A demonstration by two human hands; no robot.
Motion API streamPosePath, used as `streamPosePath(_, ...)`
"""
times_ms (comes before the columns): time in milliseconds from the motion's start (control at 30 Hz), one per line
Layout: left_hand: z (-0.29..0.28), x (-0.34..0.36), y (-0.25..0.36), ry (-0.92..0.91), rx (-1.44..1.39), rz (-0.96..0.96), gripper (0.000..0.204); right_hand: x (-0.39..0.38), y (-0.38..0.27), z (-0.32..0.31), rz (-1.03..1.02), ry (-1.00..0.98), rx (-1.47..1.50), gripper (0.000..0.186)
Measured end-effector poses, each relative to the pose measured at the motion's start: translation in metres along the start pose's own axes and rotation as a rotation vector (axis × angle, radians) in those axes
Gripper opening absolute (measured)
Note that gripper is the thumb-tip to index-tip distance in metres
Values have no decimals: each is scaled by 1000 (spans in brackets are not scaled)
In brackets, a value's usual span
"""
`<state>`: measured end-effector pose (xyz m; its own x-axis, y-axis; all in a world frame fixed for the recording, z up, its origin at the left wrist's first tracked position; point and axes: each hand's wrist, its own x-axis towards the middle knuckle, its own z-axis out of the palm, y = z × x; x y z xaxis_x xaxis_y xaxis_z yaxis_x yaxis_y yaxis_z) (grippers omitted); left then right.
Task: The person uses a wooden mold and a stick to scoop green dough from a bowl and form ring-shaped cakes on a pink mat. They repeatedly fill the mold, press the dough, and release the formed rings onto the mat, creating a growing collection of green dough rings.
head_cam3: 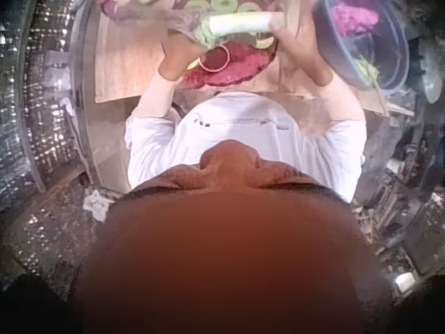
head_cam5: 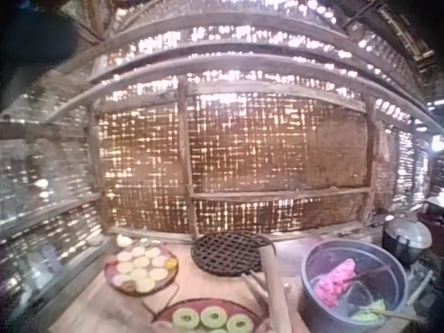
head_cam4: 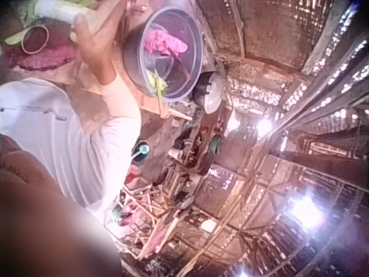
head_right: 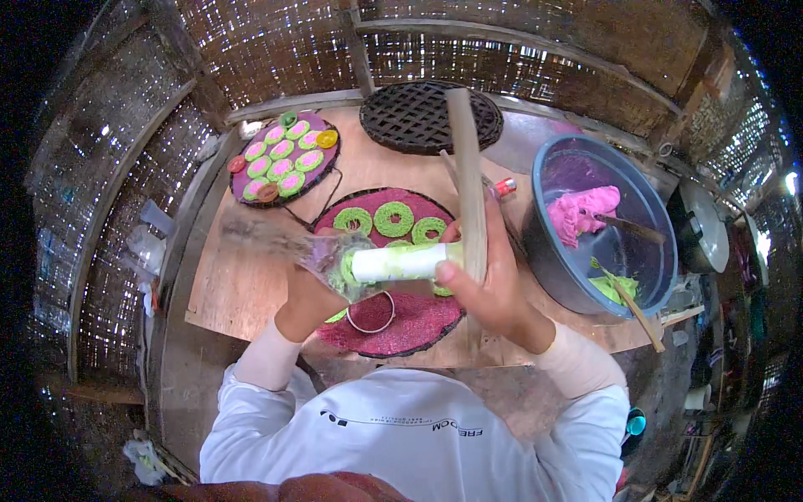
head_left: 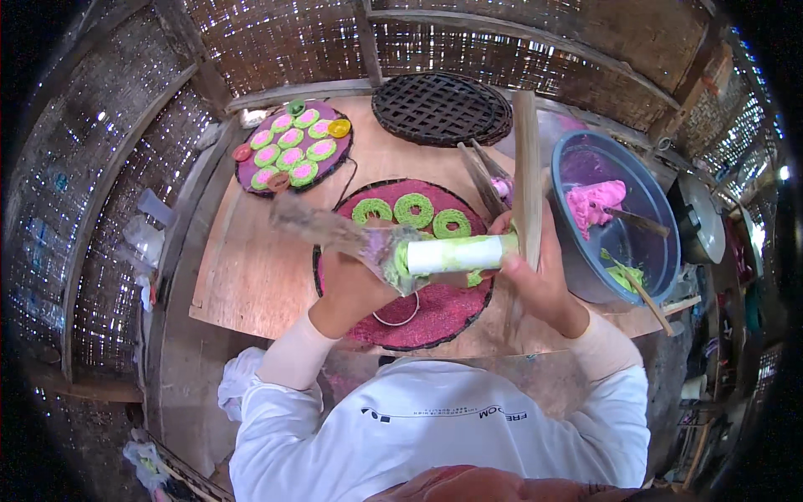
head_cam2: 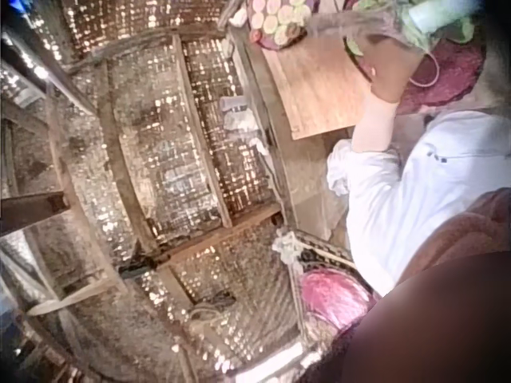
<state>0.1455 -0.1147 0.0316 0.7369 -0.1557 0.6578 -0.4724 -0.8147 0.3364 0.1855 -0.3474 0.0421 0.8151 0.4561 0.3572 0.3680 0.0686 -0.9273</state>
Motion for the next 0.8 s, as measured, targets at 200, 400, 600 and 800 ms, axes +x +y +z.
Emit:
streamPosePath(200,-5,-16,3,-220,-162,-28,31,3,-31,22,-144,-187,-218,84)
streamPosePath(400,17,-50,31,-415,-233,-298,47,-20,10,44,-187,-287,-264,88)
streamPosePath(600,42,-67,-1,-196,-440,-472,52,-10,25,41,256,-399,185,81)
streamPosePath(800,-4,-22,-67,-188,-718,-14,61,18,15,5,798,-786,292,65)
